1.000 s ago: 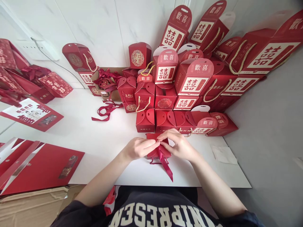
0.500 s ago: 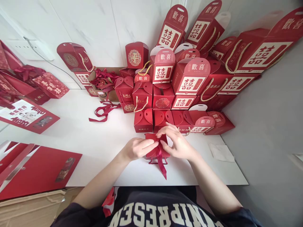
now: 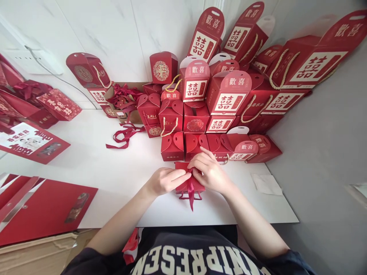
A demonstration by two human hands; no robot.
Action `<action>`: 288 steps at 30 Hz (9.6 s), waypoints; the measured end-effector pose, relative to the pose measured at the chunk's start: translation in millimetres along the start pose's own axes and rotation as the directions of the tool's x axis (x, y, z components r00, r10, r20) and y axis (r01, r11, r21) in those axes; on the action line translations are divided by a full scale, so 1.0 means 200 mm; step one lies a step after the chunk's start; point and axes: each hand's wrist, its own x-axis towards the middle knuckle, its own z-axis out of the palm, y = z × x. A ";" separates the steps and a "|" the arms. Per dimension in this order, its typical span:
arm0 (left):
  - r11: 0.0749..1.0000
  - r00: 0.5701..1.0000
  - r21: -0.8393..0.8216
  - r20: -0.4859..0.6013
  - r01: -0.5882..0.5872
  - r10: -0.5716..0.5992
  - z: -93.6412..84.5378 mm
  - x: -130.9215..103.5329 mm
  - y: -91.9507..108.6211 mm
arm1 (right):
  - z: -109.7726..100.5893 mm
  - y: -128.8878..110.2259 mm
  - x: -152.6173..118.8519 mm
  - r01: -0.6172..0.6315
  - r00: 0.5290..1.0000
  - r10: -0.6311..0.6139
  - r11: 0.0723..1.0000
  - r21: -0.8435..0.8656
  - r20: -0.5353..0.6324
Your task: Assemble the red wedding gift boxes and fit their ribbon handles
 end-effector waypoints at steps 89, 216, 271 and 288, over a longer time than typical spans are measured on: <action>-0.120 0.146 -0.149 0.989 0.981 -0.033 -0.18 -0.08 -0.30 | -0.11 0.18 -0.11 -0.756 0.649 0.377 0.421 0.502 0.661; 0.254 0.609 -0.555 0.698 0.792 -0.376 -0.02 0.07 -0.12 | -0.03 -0.09 0.01 -0.140 0.986 0.104 0.943 0.302 0.134; 0.214 0.523 -0.477 0.789 0.852 -0.322 -0.10 0.10 -0.11 | 0.08 -0.02 -0.09 -0.325 0.932 0.355 0.743 0.585 0.067; 0.033 0.452 -0.480 0.798 0.877 -0.400 -0.09 0.14 -0.07 | 0.04 -0.02 -0.10 0.024 1.000 -0.019 0.901 0.432 -0.016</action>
